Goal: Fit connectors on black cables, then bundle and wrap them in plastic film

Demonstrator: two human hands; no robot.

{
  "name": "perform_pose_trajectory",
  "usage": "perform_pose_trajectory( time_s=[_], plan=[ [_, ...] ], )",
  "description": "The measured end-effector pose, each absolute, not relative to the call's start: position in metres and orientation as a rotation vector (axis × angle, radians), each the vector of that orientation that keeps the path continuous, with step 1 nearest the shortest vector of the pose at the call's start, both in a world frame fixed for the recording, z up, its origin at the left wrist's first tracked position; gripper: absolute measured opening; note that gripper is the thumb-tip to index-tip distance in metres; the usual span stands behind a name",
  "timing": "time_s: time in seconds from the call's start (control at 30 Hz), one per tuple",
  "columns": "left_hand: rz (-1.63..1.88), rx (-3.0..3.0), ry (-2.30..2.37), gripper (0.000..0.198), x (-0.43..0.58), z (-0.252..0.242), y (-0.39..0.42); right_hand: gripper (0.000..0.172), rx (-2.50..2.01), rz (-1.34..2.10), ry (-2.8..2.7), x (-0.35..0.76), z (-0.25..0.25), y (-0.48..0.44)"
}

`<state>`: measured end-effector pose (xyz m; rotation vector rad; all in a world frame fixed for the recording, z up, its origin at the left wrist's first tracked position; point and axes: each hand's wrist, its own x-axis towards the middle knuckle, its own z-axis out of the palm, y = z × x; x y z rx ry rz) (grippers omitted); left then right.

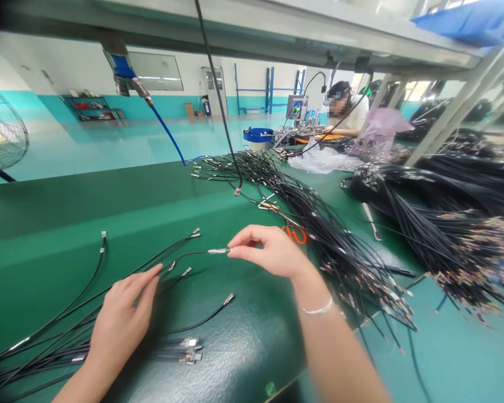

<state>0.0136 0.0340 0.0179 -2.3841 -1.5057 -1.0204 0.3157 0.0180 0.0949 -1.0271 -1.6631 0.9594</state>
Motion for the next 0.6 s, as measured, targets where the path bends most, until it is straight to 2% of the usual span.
perform_pose_trajectory(
  time_s=[0.23, 0.6],
  plan=[
    [-1.057, -2.434, -1.516, 0.027, 0.009, 0.021, 0.033, 0.026, -1.325, 0.934, -1.604, 0.323, 0.085, 0.034],
    [-0.887, -2.787, -1.516, 0.033, 0.023, 0.004, 0.029, 0.031, -1.261, 1.365, -1.21, 0.322, 0.083, 0.043]
  ],
)
